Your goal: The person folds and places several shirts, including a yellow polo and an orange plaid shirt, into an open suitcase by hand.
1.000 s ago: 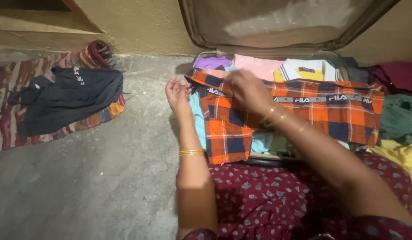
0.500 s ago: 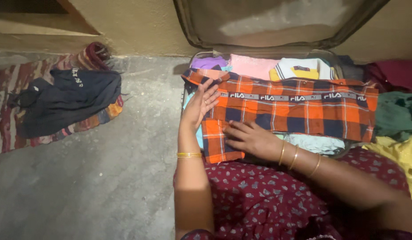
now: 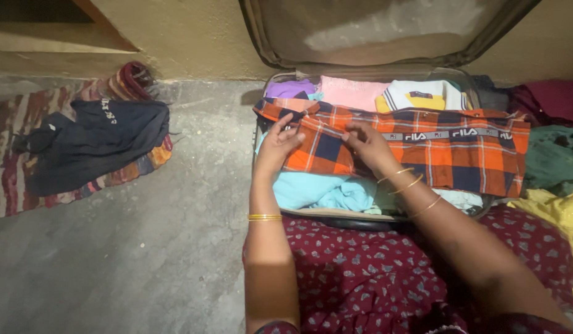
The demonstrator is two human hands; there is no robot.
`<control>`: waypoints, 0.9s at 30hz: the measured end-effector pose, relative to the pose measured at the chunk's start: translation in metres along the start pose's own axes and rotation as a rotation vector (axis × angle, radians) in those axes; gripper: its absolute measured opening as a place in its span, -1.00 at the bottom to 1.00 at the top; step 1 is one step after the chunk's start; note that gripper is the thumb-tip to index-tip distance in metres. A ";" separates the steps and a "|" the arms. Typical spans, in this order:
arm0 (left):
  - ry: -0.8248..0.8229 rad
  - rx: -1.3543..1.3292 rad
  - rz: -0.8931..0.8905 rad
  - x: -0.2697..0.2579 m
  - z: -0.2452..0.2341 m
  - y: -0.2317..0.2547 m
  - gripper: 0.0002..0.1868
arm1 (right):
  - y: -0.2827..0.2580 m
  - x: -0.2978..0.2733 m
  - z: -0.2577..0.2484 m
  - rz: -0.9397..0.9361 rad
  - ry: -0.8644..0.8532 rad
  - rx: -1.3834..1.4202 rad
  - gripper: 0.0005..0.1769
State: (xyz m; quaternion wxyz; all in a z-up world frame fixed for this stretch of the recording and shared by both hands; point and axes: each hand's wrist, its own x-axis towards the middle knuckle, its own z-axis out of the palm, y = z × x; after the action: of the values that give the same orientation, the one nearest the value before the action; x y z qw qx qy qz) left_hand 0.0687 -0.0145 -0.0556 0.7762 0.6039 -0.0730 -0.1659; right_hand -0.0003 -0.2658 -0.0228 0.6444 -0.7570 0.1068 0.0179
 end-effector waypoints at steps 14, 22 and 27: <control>0.311 0.490 0.191 -0.011 0.039 0.013 -0.54 | -0.024 -0.047 0.040 -0.445 -0.232 -1.139 0.10; 0.168 0.836 0.619 -0.042 0.088 0.046 -0.59 | -0.009 -0.044 0.035 -0.453 -0.231 -1.058 0.07; -0.071 1.064 0.470 -0.032 0.100 0.016 -0.28 | -0.010 -0.040 0.031 -0.395 -0.294 -1.029 0.04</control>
State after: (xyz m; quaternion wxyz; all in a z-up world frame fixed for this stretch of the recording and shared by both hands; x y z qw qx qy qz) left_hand 0.0097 -0.0914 -0.0114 0.3792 0.8724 -0.3043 0.0504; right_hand -0.0341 -0.2279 -0.0115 0.1920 -0.9685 -0.1499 0.0519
